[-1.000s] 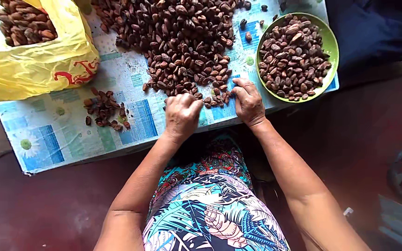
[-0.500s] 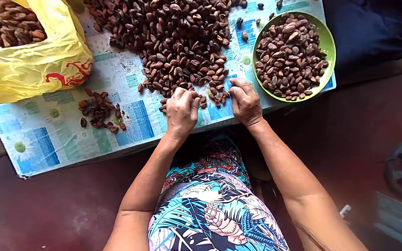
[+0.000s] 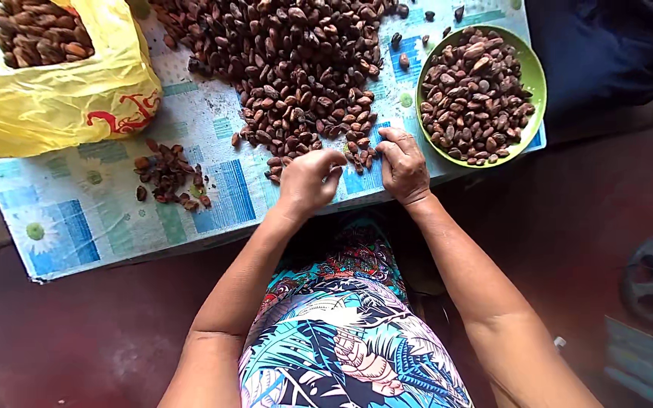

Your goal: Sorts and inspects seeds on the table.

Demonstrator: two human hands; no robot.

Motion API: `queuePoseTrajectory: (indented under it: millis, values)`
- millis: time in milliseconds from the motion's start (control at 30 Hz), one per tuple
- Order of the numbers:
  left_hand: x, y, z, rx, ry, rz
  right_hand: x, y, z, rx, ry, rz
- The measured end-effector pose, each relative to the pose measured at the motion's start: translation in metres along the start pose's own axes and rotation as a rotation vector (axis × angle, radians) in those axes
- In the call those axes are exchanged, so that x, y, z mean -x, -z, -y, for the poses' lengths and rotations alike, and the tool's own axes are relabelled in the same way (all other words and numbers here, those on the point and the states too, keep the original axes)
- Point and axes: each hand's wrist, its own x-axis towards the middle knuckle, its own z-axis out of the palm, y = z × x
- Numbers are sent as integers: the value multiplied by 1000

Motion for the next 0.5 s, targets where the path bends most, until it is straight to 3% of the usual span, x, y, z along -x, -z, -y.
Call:
queuePoseTrajectory:
  millis: [100,300,400,500]
  values:
    - [-5,-26,-9,-290,-111,52,0,1,1,-8,-12,15]
    - [-18,-53,-13,-447,-95,-11,-1,3,1,-8,-4,30]
    - [-18,-48,-15,-287,-31,-23,-1,3,0,-11,-7,31]
    - [-7,-25,-16,109,174,54,-1,4,0,-9,-2,29]
